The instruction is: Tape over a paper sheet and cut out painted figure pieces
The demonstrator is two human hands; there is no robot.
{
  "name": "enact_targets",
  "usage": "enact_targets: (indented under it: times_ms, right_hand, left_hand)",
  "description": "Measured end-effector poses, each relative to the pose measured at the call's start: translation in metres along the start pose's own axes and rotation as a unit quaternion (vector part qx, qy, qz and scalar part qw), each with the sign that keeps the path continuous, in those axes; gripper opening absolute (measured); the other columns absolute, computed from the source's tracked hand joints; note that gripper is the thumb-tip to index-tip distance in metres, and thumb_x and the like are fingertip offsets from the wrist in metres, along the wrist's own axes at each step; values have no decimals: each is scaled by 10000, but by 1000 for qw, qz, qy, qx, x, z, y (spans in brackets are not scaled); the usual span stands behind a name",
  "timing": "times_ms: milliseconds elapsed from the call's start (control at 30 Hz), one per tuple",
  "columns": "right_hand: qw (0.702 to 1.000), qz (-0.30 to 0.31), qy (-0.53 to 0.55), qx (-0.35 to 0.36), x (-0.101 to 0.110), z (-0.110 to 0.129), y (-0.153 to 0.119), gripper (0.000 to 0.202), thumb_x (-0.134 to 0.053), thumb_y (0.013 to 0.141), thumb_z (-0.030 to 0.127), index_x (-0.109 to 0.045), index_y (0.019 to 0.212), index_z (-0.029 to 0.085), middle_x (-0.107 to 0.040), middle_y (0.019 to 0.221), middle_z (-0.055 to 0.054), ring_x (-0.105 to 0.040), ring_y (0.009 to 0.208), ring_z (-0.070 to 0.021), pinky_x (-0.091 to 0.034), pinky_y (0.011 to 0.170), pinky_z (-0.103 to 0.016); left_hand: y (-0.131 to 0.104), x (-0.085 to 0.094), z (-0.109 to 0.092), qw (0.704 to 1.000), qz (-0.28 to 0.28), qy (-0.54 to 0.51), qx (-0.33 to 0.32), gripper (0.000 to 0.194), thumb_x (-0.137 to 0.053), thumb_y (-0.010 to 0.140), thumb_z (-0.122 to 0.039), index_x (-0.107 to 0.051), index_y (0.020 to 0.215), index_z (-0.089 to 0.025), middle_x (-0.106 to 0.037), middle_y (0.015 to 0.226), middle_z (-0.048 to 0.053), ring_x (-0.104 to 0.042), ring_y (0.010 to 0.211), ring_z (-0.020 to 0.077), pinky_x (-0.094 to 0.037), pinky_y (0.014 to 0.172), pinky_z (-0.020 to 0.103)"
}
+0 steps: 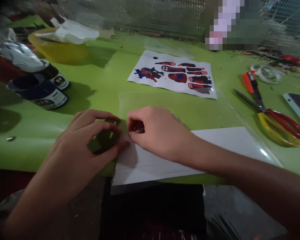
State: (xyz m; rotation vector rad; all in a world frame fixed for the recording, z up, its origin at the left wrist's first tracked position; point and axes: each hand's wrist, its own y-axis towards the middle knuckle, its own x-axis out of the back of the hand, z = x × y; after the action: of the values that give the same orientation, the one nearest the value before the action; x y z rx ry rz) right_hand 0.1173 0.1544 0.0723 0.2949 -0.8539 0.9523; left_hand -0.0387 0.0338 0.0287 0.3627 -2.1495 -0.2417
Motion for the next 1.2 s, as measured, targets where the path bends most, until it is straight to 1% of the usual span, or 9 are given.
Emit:
enact_targets:
  times_ms: [133,367,433,533,600,733,867,1200]
  right_hand:
    - [1000,-1,-2,2,-1,0,0,86,-625,824,149,-692,804,199,-681,741,11,-535,652,-132,-320,603,-287]
    - [1000,-2,-2,13,-1,-1,0,104,-607,815,140,-697,796,190,-667,741,6,-515,667,-132,-307,618,-287]
    - [1000,-2,-2,18,-2,-2,0,114,-602,807,131,-698,791,192,-659,732,7,-505,662,-131,-302,614,-287]
    - [1000,-3,-1,23,-1,-2,0,139,-594,792,109,-703,789,195,-652,721,9,-497,661,-132,-293,615,-290]
    - [1000,-2,-3,24,-1,-2,0,158,-588,787,96,-711,791,196,-655,728,7,-501,670,-134,-289,620,-293]
    - [1000,-2,-5,20,0,-1,0,163,-597,803,102,-731,808,195,-674,754,1,-513,682,-137,-291,617,-293]
    - [1000,-2,-7,15,0,0,0,135,-629,828,124,-743,825,195,-699,779,-5,-531,691,-138,-296,616,-289]
    - [999,-8,-30,26,-1,0,0,152,-623,854,119,-758,854,189,-697,765,-5,-532,682,-136,-288,621,-296]
  left_hand:
    - [1,-1,-5,1000,-2,7,3,89,-696,878,-257,-618,843,-232,-632,1149,79,-565,1141,305,-527,947,517]
    - [0,-1,-9,1000,-1,19,8,99,-692,870,-214,-594,866,-229,-616,1147,80,-567,1141,290,-533,929,476]
    - [-1,-1,-10,1000,0,20,9,117,-681,871,-194,-575,905,-229,-613,1146,77,-568,1143,286,-526,927,469]
    - [-2,0,-10,1000,-11,17,15,208,-681,859,-166,-557,1013,-230,-614,1105,63,-596,1057,264,-529,874,442]
    - [-4,0,-10,1000,-12,12,2,244,-668,861,-148,-564,1062,-238,-618,1121,60,-602,1046,258,-526,868,434]
    - [-8,-2,-7,998,-8,21,-62,173,-603,926,-142,-612,1060,-251,-646,1153,64,-591,1096,260,-508,925,448]
    - [-12,-3,-6,994,-18,46,-94,117,-582,957,-158,-612,1019,-252,-664,1155,65,-601,1077,257,-516,923,461]
    - [-12,-4,-7,996,-17,46,-71,71,-604,960,-198,-616,997,-258,-667,1141,68,-595,1090,257,-515,944,469]
